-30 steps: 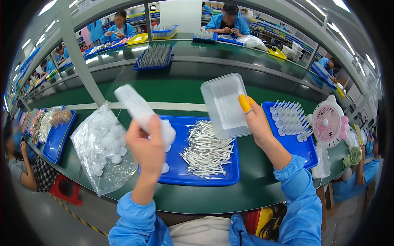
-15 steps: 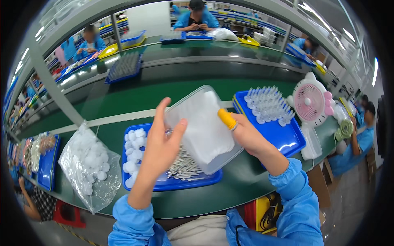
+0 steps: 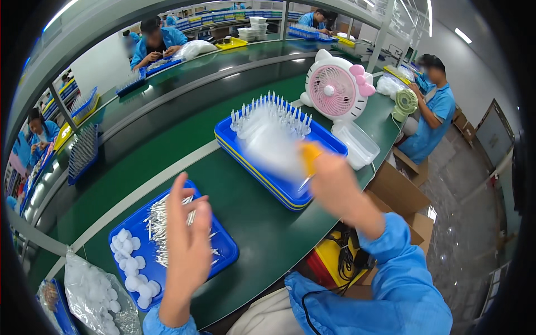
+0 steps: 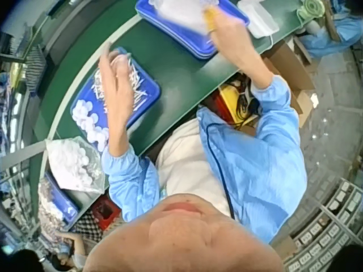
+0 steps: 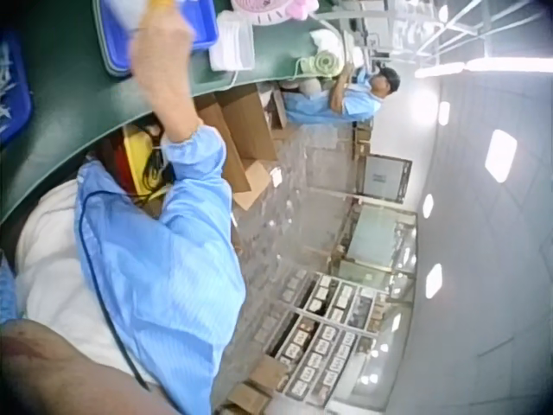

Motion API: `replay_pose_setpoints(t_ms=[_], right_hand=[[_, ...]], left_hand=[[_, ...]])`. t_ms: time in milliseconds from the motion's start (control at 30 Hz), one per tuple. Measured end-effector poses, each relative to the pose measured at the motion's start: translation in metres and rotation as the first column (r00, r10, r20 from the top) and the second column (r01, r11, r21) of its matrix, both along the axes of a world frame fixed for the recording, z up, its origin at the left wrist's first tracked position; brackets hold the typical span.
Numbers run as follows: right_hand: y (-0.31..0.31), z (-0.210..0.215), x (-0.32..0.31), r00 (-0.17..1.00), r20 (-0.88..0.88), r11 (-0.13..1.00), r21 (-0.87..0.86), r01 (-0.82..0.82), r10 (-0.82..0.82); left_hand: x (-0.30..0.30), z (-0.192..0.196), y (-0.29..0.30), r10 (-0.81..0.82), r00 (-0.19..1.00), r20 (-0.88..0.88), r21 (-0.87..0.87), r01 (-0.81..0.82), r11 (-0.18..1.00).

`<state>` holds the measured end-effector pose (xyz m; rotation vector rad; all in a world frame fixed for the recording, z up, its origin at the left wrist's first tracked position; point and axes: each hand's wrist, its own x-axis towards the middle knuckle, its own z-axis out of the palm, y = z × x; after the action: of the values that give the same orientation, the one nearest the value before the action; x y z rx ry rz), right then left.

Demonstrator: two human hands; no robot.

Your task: The person assembles small white plastic components by inserting thin white sticks into circular bases. They use a yellow tool to assist in pushing the sticks into the bases and place the finished units into a blue tray.

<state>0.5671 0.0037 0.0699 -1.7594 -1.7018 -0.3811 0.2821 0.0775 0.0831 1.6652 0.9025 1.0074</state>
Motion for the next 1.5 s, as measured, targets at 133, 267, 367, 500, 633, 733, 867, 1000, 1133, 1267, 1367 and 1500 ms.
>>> replay_pose_setpoints(t_ms=[133, 267, 367, 500, 633, 733, 867, 1000, 1133, 1267, 1367, 1500], right_hand=[[-0.016, 0.004, 0.118, 0.857, 0.197, 0.874, 0.215, 0.436, -0.476], [-0.026, -0.042, 0.19, 0.891, 0.121, 0.776, -0.449, 0.443, -0.438], [-0.017, -0.051, 0.232, 0.893, -0.085, 0.748, -0.585, 0.315, -0.442], [0.018, -0.061, 0.253, 0.929, -0.159, 0.884, -0.395, 0.249, -0.333], [0.009, -0.115, 0.323, 0.888, -0.254, 0.859, -0.453, 0.24, -0.382], [0.006, -0.094, 0.349, 0.894, -0.244, 0.835, -0.508, 0.211, -0.375], [0.032, -0.051, 0.224, 0.94, 0.159, 0.95, -0.033, 0.31, -0.301], [0.035, -0.028, -0.007, 0.969, -0.027, 0.966, -0.079, -0.246, 0.244], [0.04, -0.038, -0.143, 0.681, -0.104, 0.608, -0.368, -0.704, 0.725], [0.059, -0.047, -0.178, 0.676, -0.034, 0.617, -0.378, -0.69, 0.736], [0.073, -0.058, -0.182, 0.693, 0.045, 0.658, -0.364, -0.659, 0.72], [0.091, -0.069, -0.186, 0.711, 0.103, 0.7, -0.321, -0.638, 0.696]], left_hand=[[-0.055, -0.009, 0.005, 0.135, 0.989, -0.068, 0.08, -0.129, 0.988], [-0.087, -0.031, 0.004, 0.186, 0.978, -0.097, -0.022, -0.189, 0.982], [-0.107, -0.045, 0.001, 0.205, 0.969, -0.139, -0.007, -0.208, 0.978], [-0.131, -0.056, -0.013, 0.332, 0.924, -0.192, 0.06, -0.327, 0.943], [-0.143, -0.092, -0.025, 0.465, 0.823, -0.326, 0.476, -0.282, 0.833], [-0.15, -0.108, -0.037, 0.471, 0.826, -0.309, 0.568, -0.237, 0.788], [-0.155, -0.11, -0.051, 0.5, 0.771, -0.394, 0.64, -0.161, 0.751], [-0.144, -0.112, -0.052, 0.459, 0.786, -0.414, 0.631, -0.116, 0.767], [-0.135, -0.114, -0.052, 0.413, 0.825, -0.385, 0.595, -0.12, 0.795], [-0.128, -0.116, -0.054, 0.397, 0.833, -0.385, 0.577, -0.118, 0.808], [-0.128, -0.116, -0.055, 0.396, 0.836, -0.38, 0.573, -0.123, 0.81], [-0.131, -0.117, -0.056, 0.383, 0.836, -0.394, 0.554, -0.116, 0.824]])
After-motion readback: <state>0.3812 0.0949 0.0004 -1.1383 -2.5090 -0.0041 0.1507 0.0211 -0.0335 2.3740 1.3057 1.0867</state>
